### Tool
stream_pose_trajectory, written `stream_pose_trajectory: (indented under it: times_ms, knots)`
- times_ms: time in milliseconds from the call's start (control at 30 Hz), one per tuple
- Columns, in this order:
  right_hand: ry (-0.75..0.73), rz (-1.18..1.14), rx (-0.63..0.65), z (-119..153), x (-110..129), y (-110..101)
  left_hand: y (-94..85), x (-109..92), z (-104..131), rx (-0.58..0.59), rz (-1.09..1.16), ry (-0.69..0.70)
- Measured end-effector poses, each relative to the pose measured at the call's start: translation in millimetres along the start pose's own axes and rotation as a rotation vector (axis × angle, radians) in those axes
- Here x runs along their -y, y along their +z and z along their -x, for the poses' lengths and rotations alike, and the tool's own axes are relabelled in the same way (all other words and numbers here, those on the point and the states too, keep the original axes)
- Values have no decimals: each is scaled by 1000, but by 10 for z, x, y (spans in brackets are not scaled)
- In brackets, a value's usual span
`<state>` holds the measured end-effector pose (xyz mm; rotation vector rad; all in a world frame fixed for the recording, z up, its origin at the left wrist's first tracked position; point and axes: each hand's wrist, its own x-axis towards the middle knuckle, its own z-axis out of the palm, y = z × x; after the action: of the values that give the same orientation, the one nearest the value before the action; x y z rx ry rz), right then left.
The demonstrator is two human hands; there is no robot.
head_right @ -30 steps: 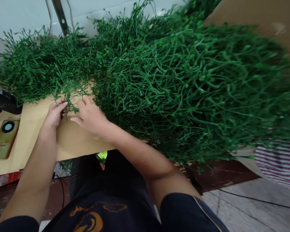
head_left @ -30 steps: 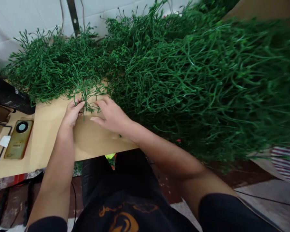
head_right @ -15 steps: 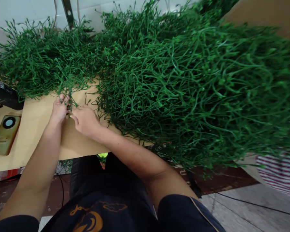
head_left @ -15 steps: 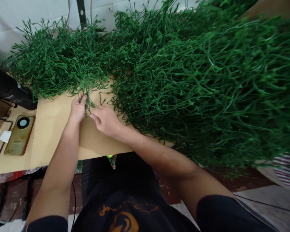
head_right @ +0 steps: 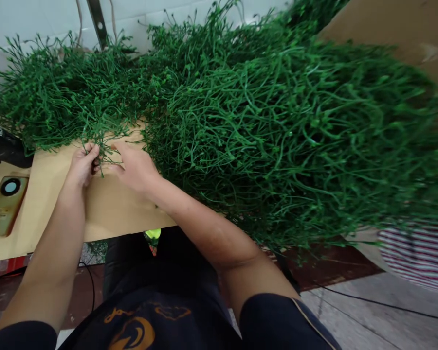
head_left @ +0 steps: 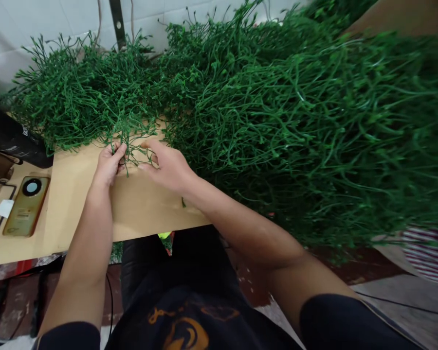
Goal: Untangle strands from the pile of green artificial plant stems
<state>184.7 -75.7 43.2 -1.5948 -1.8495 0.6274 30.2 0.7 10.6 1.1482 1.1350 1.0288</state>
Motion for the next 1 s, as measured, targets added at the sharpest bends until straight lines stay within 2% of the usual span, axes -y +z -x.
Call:
stream_pose_trajectory:
  times_ms: [167,300,400,500,567,633,700,800,867,933,1000]
  knots:
    - [32,139,155,-123,-66,250,7,-11,7,15,32,5]
    - [14,186,148,-172,-77,293,30,-1,-8,17,53,4]
    - [-129,199,183,-52,-8,373,32,8,-59,-99,62,30]
    - [-396,183,366,185,126,562,3,0,-90,-226,172,50]
    - [-576,171,430,302,205,657,-18,-12,-75,-218,209,33]
    - [-628,150,383,314,239,657,-30,-22,-41,-155,156,16]
    - [-532,112,275,227,218,550,-31,-26,-9,-87,85,3]
    - [-336,58,144,93,132,229,-28,-30,10,-40,53,-14]
    - [-268,63,108,122,71,-75,-26,-35,10,-27,59,-28]
    - [-266,130,44,261,4,-433,-23,-41,9,-19,71,-25]
    - [-266,265,-136,443,-88,-791,-20,-44,8,-15,77,-24]
